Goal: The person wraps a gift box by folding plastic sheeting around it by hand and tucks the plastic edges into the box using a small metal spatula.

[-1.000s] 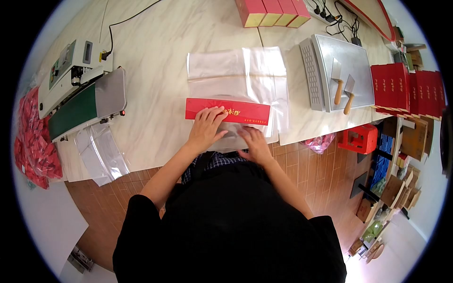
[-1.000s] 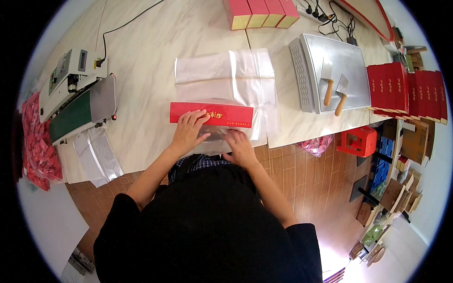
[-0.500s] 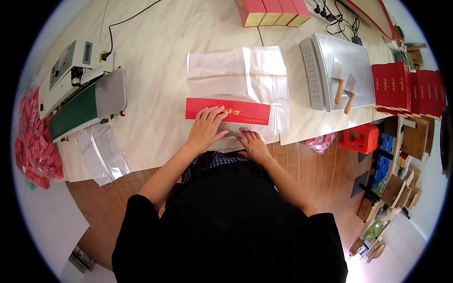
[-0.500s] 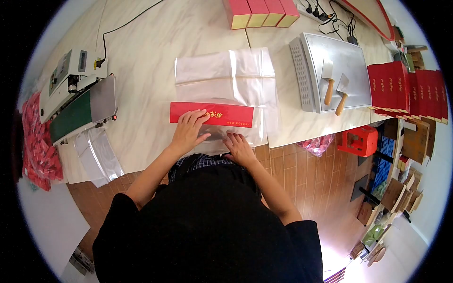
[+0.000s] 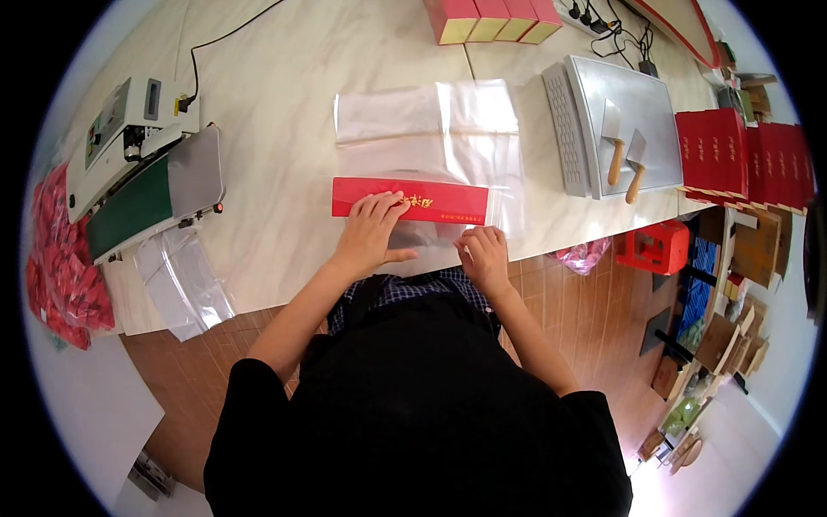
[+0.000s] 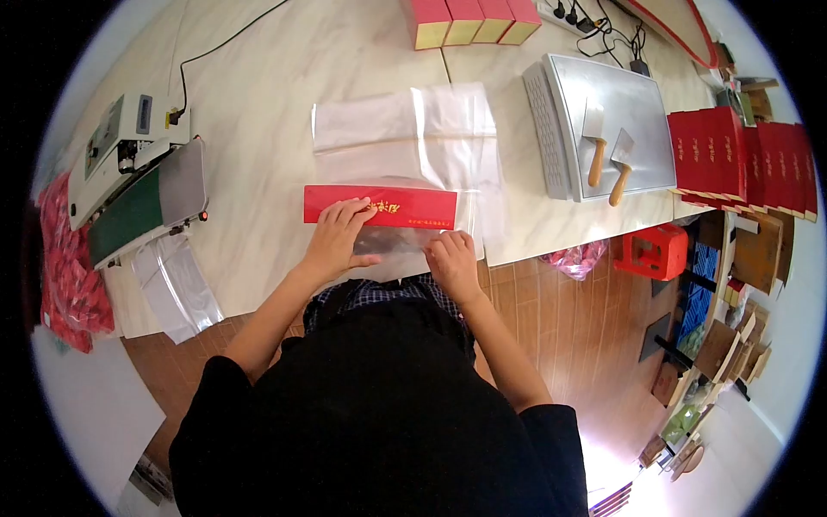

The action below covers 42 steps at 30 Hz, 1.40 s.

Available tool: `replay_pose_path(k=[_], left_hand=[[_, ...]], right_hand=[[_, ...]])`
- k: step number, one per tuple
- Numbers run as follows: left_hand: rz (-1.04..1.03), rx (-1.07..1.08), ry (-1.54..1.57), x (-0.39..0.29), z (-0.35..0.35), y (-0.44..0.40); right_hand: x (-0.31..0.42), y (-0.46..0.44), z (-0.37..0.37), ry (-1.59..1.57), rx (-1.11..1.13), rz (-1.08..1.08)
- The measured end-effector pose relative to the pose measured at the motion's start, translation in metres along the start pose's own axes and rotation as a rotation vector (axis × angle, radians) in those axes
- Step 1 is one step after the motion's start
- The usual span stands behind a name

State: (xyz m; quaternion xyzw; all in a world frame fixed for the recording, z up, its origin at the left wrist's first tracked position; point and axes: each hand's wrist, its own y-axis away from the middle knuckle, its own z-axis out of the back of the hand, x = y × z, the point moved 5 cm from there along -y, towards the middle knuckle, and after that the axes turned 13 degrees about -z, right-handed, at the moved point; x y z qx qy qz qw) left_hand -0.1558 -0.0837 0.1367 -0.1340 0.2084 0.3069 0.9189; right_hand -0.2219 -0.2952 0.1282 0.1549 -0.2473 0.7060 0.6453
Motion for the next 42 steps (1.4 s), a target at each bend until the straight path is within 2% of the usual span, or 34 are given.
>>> replay_pose_path(k=[2,6,9,11,14,19,21,22,25,28,32,34,35,36,38,39,40,42], left_hand=[[0.008,0.065,0.066,0.001,0.004,-0.002],[-0.028,0.056,0.044,-0.001,0.006,-0.003],[-0.053,0.008,-0.014,0.008,0.000,-0.003],[-0.038,-0.126,0.064,0.016,0.003,-0.004],[-0.058,-0.196,0.066,0.018,0.009,-0.010],[-0.052,-0.211,0.085,0.022,0.011,-0.015],[-0.052,-0.216,0.112,0.023,0.012,-0.018],[-0.024,-0.226,0.139,0.023,0.013,-0.019],[-0.007,-0.228,0.172,0.028,0.013,-0.021],[-0.009,-0.221,0.181,0.028,0.014,-0.023],[-0.013,-0.223,0.194,0.028,0.016,-0.023],[-0.018,-0.219,0.196,0.028,0.017,-0.024],[-0.018,-0.219,0.198,0.028,0.016,-0.024],[-0.024,-0.217,0.199,0.029,0.016,-0.025],[-0.023,-0.221,0.214,0.030,0.017,-0.025],[-0.026,-0.218,0.214,0.030,0.017,-0.025],[0.006,-0.221,0.226,0.031,0.017,-0.025],[0.039,-0.224,0.240,0.034,0.015,-0.025]], right_hand=[[0.002,-0.009,0.006,0.014,-0.024,-0.016],[0.005,-0.023,0.014,-0.038,-0.127,-0.061],[0.002,-0.027,0.015,-0.043,-0.131,-0.080],[-0.004,-0.027,0.018,-0.030,-0.110,-0.072],[-0.020,-0.026,0.036,0.010,-0.131,-0.119],[-0.072,-0.019,0.075,0.139,-0.323,-0.300],[-0.091,-0.012,0.089,0.058,-0.429,-0.527],[-0.092,-0.009,0.091,0.071,-0.436,-0.539],[-0.081,-0.007,0.074,-0.164,-0.255,-0.544],[-0.052,-0.006,0.062,-0.351,-0.055,-0.435],[-0.035,-0.005,0.059,-0.301,-0.073,-0.407],[-0.053,-0.002,0.054,-0.087,-0.122,-0.397],[-0.061,-0.002,0.056,-0.084,-0.220,-0.455],[-0.065,-0.005,0.055,-0.083,-0.224,-0.460],[-0.085,-0.001,0.061,-0.259,-0.451,-0.718],[-0.084,-0.005,0.064,-0.267,-0.462,-0.743],[-0.079,-0.008,0.065,-0.266,-0.465,-0.746],[-0.045,-0.022,0.064,-0.093,-0.429,-0.425]])
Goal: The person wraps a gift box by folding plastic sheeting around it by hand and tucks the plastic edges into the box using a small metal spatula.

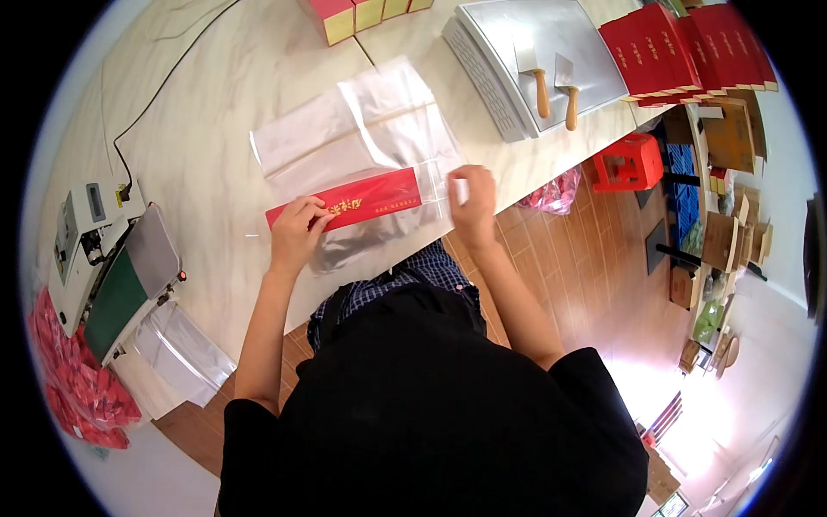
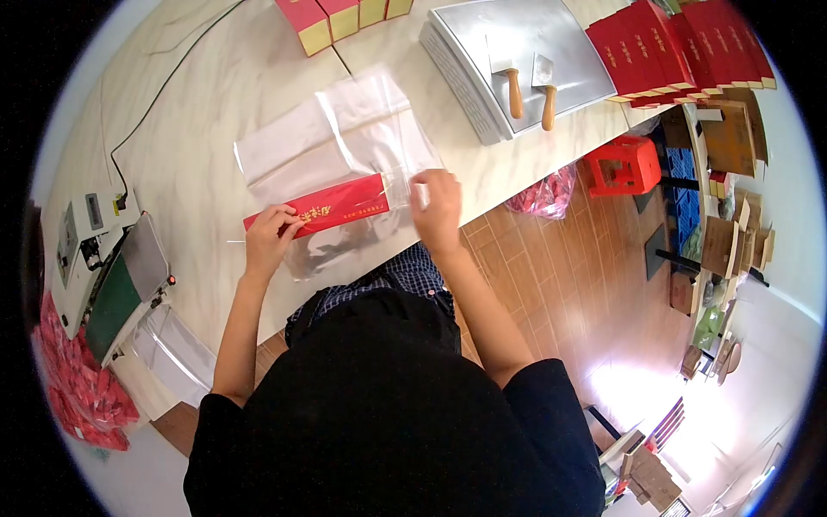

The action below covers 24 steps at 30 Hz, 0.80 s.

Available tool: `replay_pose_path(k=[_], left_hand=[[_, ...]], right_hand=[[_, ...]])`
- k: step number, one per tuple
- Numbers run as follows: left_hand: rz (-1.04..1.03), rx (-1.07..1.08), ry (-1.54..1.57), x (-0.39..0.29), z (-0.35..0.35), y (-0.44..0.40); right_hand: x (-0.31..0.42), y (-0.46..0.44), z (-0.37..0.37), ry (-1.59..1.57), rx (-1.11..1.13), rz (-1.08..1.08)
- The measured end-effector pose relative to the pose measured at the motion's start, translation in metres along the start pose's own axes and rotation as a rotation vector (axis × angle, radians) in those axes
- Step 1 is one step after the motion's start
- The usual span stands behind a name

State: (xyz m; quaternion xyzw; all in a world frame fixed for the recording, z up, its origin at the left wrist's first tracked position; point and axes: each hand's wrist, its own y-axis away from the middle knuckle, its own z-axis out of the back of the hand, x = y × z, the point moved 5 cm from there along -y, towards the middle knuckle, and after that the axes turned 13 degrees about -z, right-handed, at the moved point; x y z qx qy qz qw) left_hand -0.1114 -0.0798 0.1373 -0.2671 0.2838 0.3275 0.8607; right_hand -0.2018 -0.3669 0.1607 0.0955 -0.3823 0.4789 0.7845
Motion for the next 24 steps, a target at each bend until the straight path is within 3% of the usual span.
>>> replay_pose_path(k=[4,7,14,24], left_hand=[[0.010,-0.004,0.031,0.006,-0.002,-0.001],[0.005,-0.016,0.042,0.005,0.000,-0.001],[-0.064,-0.061,-0.028,0.002,-0.001,0.003],[0.167,-0.151,-0.217,0.031,0.058,0.091]], right_hand=[[0.051,0.028,-0.045,-0.022,0.255,0.238],[0.068,0.043,-0.076,0.039,0.299,0.259],[0.061,0.046,-0.112,-0.002,0.296,0.296],[0.058,0.045,-0.114,0.007,0.250,0.254]])
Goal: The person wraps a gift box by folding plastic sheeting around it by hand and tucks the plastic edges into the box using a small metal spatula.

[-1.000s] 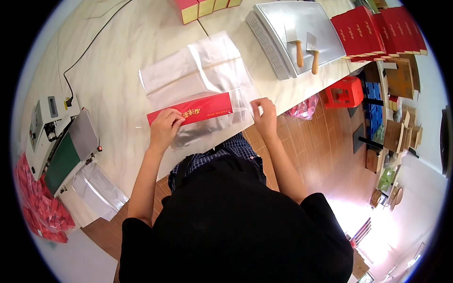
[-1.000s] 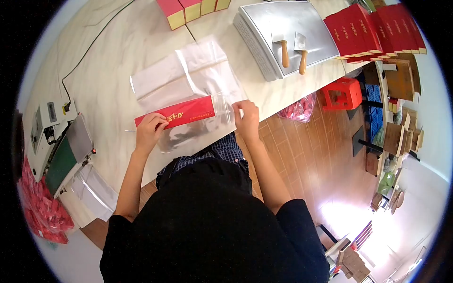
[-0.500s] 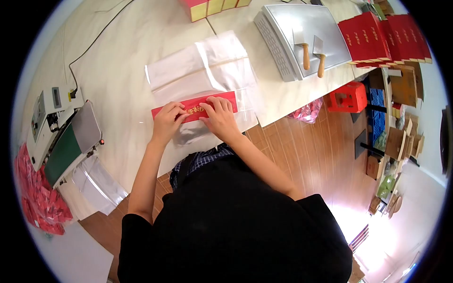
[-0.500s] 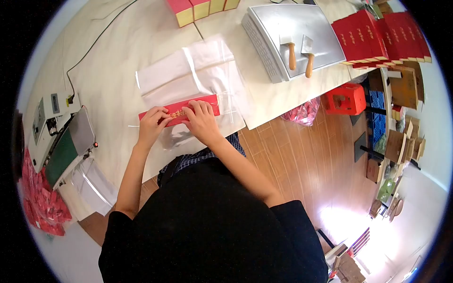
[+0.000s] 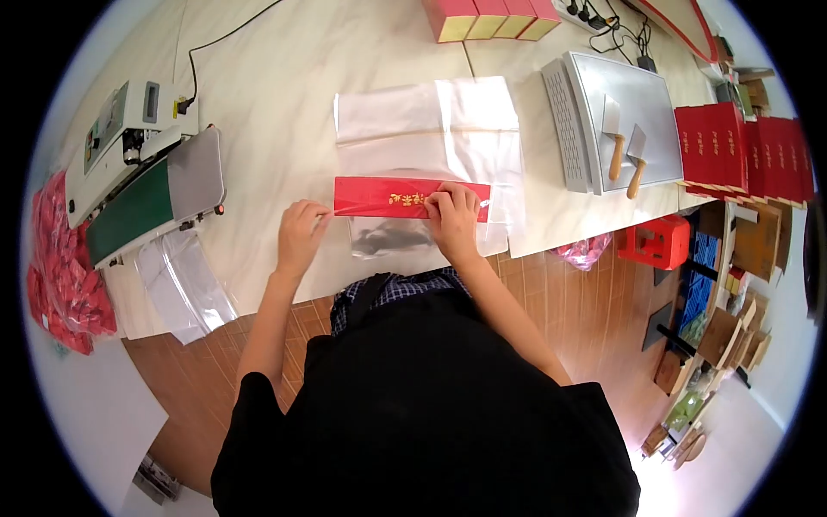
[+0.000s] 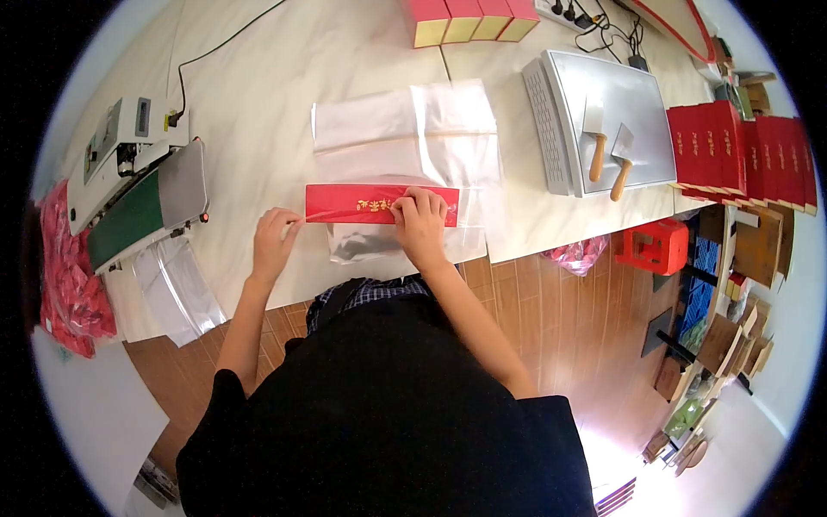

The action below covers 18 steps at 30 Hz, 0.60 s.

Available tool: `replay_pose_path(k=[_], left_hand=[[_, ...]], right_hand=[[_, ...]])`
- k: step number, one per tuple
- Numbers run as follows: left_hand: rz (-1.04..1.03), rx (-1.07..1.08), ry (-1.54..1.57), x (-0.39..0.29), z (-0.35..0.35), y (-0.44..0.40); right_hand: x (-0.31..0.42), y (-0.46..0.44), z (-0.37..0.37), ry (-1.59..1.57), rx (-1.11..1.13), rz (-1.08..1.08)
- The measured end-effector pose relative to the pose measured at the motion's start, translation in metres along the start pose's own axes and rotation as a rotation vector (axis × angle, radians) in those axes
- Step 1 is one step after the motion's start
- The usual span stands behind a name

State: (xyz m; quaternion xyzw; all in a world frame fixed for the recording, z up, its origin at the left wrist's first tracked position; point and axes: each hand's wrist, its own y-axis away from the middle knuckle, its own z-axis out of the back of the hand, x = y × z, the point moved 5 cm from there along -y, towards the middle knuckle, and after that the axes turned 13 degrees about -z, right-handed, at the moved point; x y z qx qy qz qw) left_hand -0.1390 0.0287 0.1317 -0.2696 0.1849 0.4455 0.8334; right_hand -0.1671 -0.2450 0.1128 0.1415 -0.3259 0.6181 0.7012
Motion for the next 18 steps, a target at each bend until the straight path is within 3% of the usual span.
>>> replay_pose_path(k=[4,7,12,18], left_hand=[[0.082,0.006,-0.061,0.020,0.016,-0.004],[-0.016,-0.038,-0.130,0.007,0.016,-0.025],[-0.282,0.100,-0.056,-0.025,-0.009,-0.039],[-0.198,0.008,-0.067,-0.022,-0.012,-0.032]], right_hand=[[0.001,-0.002,0.001,0.022,0.015,0.006],[0.004,-0.004,0.003,0.030,0.025,-0.003],[0.007,-0.006,0.005,0.030,0.041,-0.013],[0.008,-0.005,0.005,0.019,0.041,-0.016]])
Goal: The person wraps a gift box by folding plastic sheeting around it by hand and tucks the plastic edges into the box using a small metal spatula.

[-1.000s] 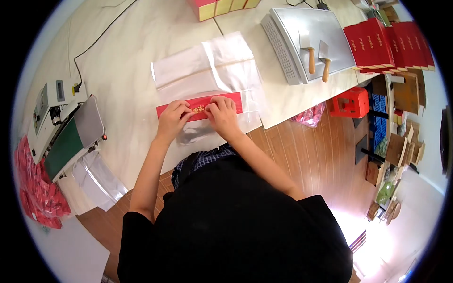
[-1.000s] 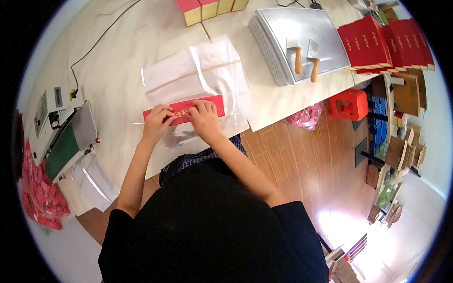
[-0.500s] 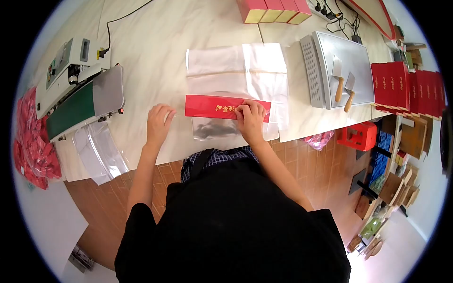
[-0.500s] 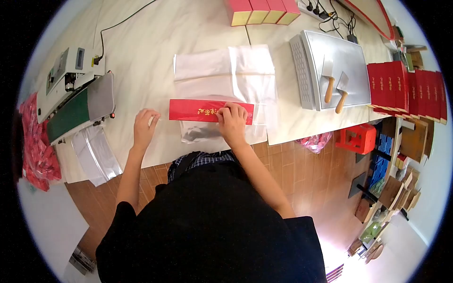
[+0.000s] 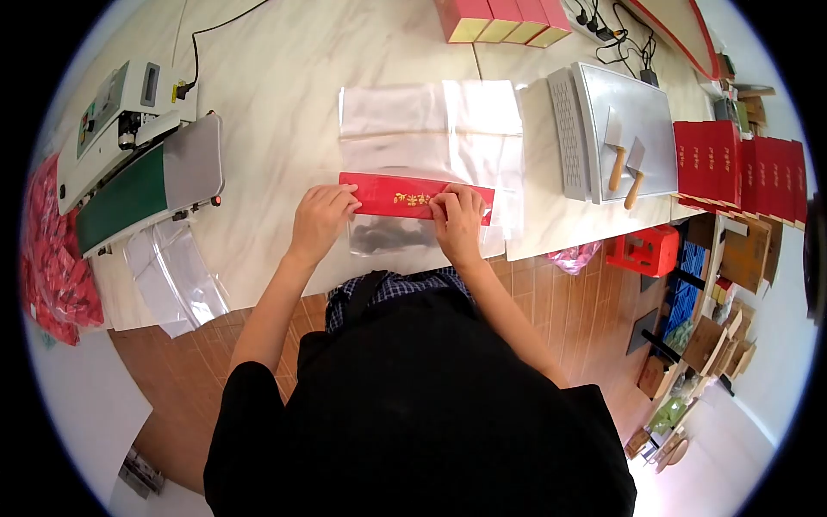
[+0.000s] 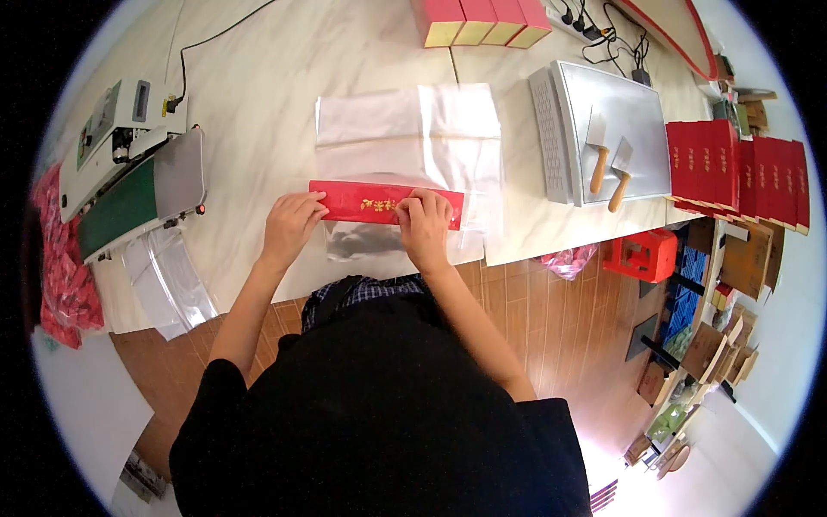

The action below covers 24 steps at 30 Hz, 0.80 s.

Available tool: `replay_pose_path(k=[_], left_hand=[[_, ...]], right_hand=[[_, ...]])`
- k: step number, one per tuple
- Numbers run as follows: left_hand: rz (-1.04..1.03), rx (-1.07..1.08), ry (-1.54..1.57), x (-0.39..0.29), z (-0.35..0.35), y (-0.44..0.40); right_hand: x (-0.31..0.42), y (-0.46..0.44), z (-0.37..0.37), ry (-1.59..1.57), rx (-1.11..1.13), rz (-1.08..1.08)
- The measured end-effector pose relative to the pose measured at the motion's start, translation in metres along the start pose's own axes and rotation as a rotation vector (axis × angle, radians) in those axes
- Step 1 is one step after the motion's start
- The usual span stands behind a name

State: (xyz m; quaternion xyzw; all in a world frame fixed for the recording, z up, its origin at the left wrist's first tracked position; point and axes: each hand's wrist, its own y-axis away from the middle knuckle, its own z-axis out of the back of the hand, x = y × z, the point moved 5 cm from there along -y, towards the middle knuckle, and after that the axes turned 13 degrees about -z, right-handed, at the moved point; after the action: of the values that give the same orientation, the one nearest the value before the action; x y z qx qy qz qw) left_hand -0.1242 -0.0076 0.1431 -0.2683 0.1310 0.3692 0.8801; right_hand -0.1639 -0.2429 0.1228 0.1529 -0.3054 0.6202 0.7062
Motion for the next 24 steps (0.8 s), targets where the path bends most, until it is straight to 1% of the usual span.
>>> replay_pose_path(k=[3,14,22,24], left_hand=[[0.012,-0.055,-0.024,0.000,-0.002,0.001],[0.052,-0.100,-0.015,0.000,-0.003,0.004],[0.071,-0.111,-0.008,0.005,-0.005,0.006],[0.103,-0.151,0.037,0.007,-0.005,0.006]], right_hand=[[0.001,-0.001,0.003,-0.001,-0.008,0.011],[0.008,-0.007,0.007,0.001,0.032,0.068],[0.004,-0.011,0.000,0.004,0.029,0.041],[0.004,-0.013,-0.001,0.000,0.030,0.031]])
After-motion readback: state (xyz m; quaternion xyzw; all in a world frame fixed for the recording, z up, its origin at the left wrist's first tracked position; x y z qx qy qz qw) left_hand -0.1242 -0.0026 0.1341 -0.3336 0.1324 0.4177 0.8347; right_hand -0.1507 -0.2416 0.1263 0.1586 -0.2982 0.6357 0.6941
